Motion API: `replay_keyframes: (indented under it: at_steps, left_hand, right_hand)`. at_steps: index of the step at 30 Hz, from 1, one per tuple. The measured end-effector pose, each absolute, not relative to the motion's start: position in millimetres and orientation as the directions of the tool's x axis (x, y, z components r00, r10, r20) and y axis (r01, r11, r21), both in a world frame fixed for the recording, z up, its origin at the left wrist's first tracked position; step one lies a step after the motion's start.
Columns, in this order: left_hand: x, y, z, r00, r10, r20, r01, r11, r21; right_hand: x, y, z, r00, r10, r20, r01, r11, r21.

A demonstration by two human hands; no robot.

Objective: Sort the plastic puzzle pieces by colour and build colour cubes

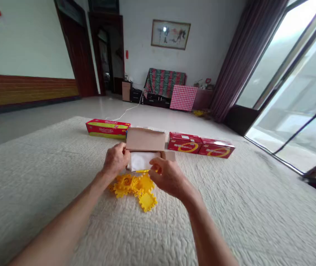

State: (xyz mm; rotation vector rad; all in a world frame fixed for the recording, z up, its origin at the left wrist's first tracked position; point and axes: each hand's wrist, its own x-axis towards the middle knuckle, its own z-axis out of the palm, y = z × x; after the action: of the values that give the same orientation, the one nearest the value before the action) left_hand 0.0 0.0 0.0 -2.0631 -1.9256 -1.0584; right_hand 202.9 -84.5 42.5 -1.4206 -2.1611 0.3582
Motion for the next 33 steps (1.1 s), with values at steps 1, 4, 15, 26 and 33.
replay_keyframes:
  at_steps: [1,4,15,26,33]
  left_hand:
    - [0.7,-0.5,0.6,-0.059,0.824,0.563,0.915,-0.181,0.36]
    - [2.7,-2.1,2.5,-0.054,0.816,0.576,0.906,-0.203,0.372]
    - [3.9,-2.6,2.6,-0.055,0.806,0.589,0.864,-0.257,0.432]
    - [2.0,1.1,-2.7,-0.066,0.822,0.565,0.872,-0.228,0.433]
    - [4.3,1.4,-6.4,-0.057,0.85,0.523,0.847,-0.236,0.477]
  right_hand:
    - [201.9,-83.5,41.6,-0.34,0.891,0.302,0.763,0.449,-0.465]
    - [199.1,-80.9,37.0,-0.41,0.854,0.322,0.764,0.514,-0.39]
    - [197.0,-74.2,29.1,-0.443,0.862,0.244,0.818,0.501,-0.284]
    - [207.8,-65.1,21.0,-0.444,0.839,0.315,0.799,0.53,-0.286]
    - [196.8,-69.8,15.0,-0.444,0.838,0.316,0.766,0.539,-0.351]
